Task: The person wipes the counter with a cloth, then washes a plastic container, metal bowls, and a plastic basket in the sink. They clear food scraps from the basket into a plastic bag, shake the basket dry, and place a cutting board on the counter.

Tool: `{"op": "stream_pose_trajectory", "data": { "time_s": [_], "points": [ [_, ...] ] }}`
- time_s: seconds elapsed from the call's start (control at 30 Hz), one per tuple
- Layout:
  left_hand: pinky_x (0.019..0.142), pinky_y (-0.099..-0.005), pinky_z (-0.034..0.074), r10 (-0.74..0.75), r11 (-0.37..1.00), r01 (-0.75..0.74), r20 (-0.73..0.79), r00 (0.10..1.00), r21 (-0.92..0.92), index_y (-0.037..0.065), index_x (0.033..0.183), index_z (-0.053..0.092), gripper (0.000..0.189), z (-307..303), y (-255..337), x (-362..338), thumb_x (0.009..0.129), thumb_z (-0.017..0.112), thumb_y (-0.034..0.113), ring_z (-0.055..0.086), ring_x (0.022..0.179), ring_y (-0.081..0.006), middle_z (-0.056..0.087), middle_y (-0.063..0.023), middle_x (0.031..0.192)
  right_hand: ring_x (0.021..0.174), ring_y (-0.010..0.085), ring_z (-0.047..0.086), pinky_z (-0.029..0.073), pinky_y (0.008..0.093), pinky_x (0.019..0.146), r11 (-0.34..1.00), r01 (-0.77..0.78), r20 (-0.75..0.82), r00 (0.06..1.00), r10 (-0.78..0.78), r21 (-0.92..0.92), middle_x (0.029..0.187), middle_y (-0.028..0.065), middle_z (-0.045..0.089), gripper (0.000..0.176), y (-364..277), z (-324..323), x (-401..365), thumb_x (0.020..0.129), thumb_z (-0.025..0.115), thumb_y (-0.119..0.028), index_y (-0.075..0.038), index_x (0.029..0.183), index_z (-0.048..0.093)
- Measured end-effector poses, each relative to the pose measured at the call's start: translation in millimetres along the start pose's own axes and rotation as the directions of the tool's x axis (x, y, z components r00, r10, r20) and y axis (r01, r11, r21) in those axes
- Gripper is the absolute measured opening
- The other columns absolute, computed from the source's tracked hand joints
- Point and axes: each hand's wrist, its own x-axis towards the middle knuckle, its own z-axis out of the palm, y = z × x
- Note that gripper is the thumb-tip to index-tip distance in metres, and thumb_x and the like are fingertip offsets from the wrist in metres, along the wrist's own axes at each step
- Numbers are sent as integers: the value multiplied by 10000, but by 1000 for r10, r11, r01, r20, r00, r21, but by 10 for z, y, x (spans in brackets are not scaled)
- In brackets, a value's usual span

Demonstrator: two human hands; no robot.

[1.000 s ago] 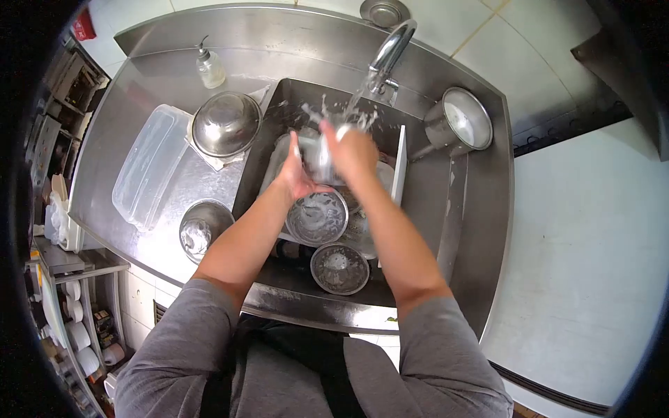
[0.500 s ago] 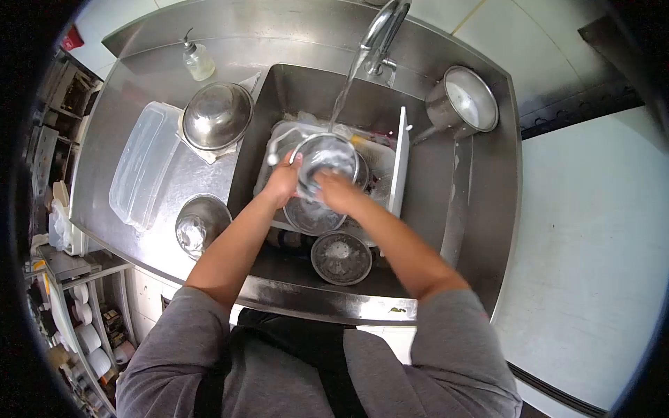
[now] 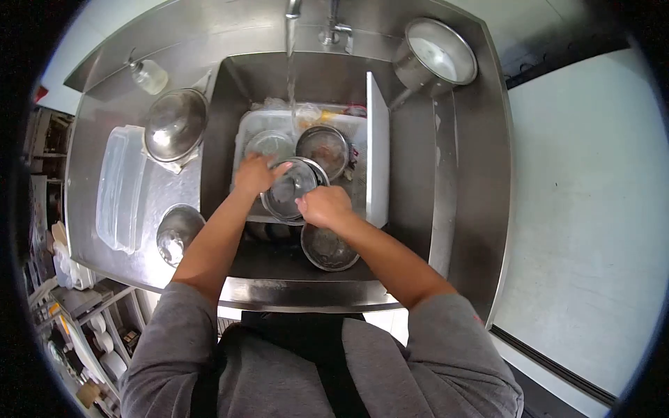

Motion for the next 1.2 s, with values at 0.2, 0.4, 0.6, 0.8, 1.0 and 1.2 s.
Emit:
{"op": "stream_pose_trajectory", "data": {
  "time_s": [0.2,0.4,0.6,0.8,1.0,1.2],
  "points": [
    [939,-420,481,215,974,-225,-227,950,-20,93,1157,647,408,472,605,1216,911,576,411,600,1117,-340,634,-171,1180,725,365,634,491,472,668,975,-74,-405,901,156,210,744,152,650,379,338,316,-485,902,570,-399,-54,760,637],
    [812,-437,546,174,955,-149,-78,982,257,80,1041,659,221,740,550,1638,896,500,128,672,904,-340,645,-142,1101,823,349,626,491,444,752,984,-23,-451,887,103,179,885,130,645,320,574,476,-925,868,635,-377,-58,890,637],
    [727,-407,570,891,454,-699,-251,379,553,47,1009,549,247,35,655,1094,831,604,209,667,931,-308,539,-96,1304,997,356,529,431,428,850,875,3,-443,863,242,483,1039,156,554,317,630,416,-934,786,685,-146,-44,1028,507],
    [790,-535,491,359,916,-402,-476,803,13,55,1210,409,375,-485,687,500,842,477,62,616,940,-461,536,-190,1302,1103,402,479,408,453,937,897,335,-820,570,51,288,1192,233,453,361,394,-208,-110,772,684,-86,-22,1074,496],
    [877,-470,470,-108,703,-161,-328,939,-693,-43,1191,538,397,-253,448,285,829,526,119,601,1014,-471,635,-323,1002,1128,409,490,416,484,957,952,197,-889,441,126,232,1197,238,470,322,189,-401,1490,808,665,-86,-34,1099,537],
    [937,-456,452,18,796,-296,-468,884,-529,-37,1224,545,446,-532,-243,62,815,518,140,599,1064,-434,627,-325,1053,1012,310,573,464,455,892,914,358,-165,906,-389,-191,1126,134,562,249,-44,-573,1097,841,569,-158,-59,1069,566]
  ]
}}
